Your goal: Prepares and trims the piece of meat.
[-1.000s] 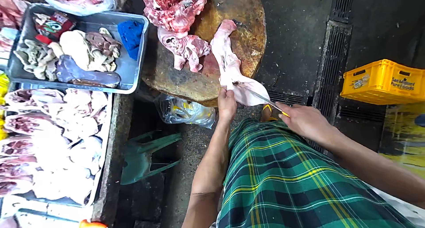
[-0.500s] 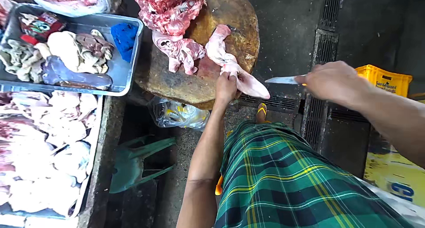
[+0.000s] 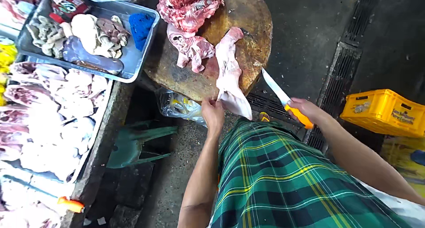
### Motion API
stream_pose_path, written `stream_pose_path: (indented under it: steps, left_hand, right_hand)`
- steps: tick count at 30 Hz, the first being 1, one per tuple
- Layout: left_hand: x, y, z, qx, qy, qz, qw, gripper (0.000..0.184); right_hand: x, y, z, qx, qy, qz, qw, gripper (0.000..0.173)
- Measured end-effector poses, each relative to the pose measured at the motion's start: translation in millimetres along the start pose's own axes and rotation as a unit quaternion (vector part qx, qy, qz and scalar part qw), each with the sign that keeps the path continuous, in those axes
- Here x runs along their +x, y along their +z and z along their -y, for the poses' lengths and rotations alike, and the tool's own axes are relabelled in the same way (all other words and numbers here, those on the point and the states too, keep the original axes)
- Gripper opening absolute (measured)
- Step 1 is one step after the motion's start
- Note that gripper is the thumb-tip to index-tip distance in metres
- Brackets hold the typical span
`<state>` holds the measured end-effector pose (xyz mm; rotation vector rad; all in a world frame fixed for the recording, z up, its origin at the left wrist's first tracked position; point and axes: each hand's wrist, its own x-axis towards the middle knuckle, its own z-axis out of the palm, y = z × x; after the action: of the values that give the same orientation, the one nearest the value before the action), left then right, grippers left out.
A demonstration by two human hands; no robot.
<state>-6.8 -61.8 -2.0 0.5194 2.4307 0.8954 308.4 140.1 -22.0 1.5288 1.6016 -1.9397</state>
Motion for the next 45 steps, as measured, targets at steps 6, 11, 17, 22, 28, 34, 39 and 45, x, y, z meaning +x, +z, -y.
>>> stream_pose_path:
  steps: [6, 11, 17, 22, 28, 34, 39, 45]
  left_hand:
    - [-48, 53, -34, 0.126, 0.025, 0.036, 0.991, 0.078]
    - [-51, 89, -35, 0.105, -0.026, 0.016, 0.994, 0.028]
    - [-72, 55, -33, -0.445, -0.129, -0.019, 0.886, 0.019]
    - [-66, 48, -19, -0.558, -0.136, -0.064, 0.816, 0.02]
    - [-57, 39, -8, -0.601, -0.135, -0.033, 0.787, 0.024]
    - [-38, 22, 17, -0.747, -0.13, -0.02, 0.651, 0.035]
    - [-17, 8, 30, -0.757, -0.151, -0.04, 0.635, 0.033]
    - [0, -12, 62, -0.494, -0.209, -0.058, 0.842, 0.025]
  right_hand:
    - [-13, -24, -21, -0.282, -0.071, -0.149, 0.945, 0.04]
    - [22, -6, 36, -0.384, -0.252, -0.105, 0.882, 0.047]
    - [43, 38, 73, -0.474, -0.478, 0.008, 0.74, 0.04]
    - [56, 48, 109, -0.516, -0.386, -0.001, 0.765, 0.04]
    - [47, 61, 118, -0.552, -0.418, 0.011, 0.722, 0.037]
    - [54, 55, 145, -0.443, -0.27, -0.056, 0.853, 0.043]
    - [41, 79, 137, -0.552, -0.359, -0.009, 0.753, 0.04]
    - [55, 59, 174, -0.411, -0.192, -0.099, 0.886, 0.048]
